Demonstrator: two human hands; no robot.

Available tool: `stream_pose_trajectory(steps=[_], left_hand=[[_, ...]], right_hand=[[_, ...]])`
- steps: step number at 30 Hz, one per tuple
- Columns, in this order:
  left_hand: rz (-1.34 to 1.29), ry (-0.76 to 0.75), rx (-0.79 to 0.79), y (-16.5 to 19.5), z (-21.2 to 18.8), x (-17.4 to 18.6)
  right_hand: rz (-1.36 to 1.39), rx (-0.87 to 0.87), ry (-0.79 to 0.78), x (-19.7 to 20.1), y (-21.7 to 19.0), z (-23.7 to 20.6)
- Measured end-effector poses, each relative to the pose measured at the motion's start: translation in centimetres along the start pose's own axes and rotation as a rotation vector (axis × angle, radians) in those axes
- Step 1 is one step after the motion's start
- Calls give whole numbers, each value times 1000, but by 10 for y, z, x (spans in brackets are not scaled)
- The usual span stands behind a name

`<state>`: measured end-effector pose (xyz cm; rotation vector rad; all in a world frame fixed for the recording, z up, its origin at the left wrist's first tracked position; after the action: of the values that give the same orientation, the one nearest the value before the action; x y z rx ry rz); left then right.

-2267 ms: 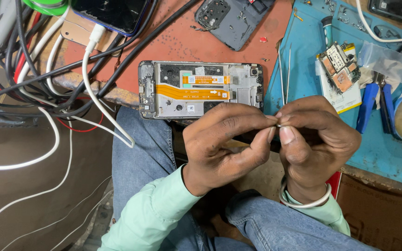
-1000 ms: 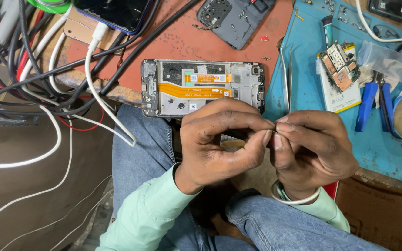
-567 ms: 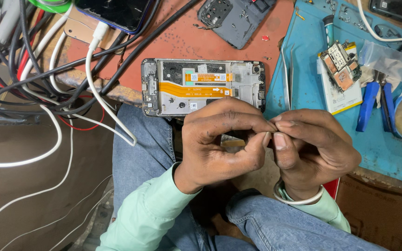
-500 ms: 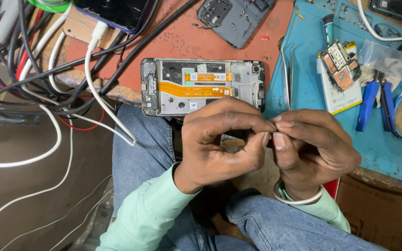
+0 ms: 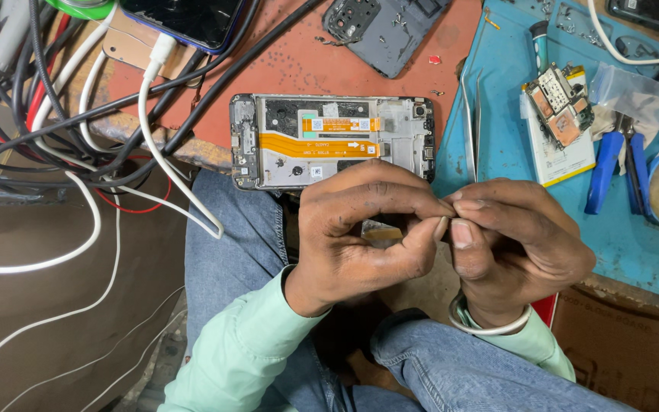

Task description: The person removes a small white adhesive strip from a plastic bag and applies it to the internal frame of a disassembled mobile phone. They then use tweezers to adjust internal components and place the adhesive strip into a specific slot within the phone's chassis.

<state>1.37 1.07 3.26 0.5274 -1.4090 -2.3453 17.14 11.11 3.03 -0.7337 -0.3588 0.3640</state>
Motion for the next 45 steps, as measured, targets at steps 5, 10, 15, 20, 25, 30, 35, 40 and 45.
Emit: stream_pose_trajectory(steps=[5,10,15,20,25,30,35,40,45], left_hand=[[-20,-14,16,1,0,1],[-47,-21,33,-1,-1,0],[-89,-7,48,-2,0,0],[-102,-4,73,-3,-1,-2],[-148,-8,98,-4,-2,1],[-169,6,116,-4,-4,4],[-239,11,156,-3,-5,6],[-149,-35,132,-2,-3,6],[-100,-73,102,-2,-1,6]], right_hand=[[14,19,-5,0,0,-1],[-8,17,12,1,0,-1],[-52,34,25,-1,-5,-3],[-133,98,33,-4,-5,-4],[-312,200,-74,-1,-8,-8],[-357,301,39,-8,-5,-5],[-196,58,35,-9,-9,3],[-56,-6,11,-6,-4,2],[-44,25,55,-2,1,-7]])
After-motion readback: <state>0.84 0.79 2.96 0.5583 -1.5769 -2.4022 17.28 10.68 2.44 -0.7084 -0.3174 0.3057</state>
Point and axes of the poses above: each hand's wrist, its own z-axis towards the middle knuckle, its own x-axis out of the back of the hand, y = z × x, the point moved 3 cm from there along z, towards the middle knuckle, and after that the axes turned 5 degrees about x, right-handed, at the moved point
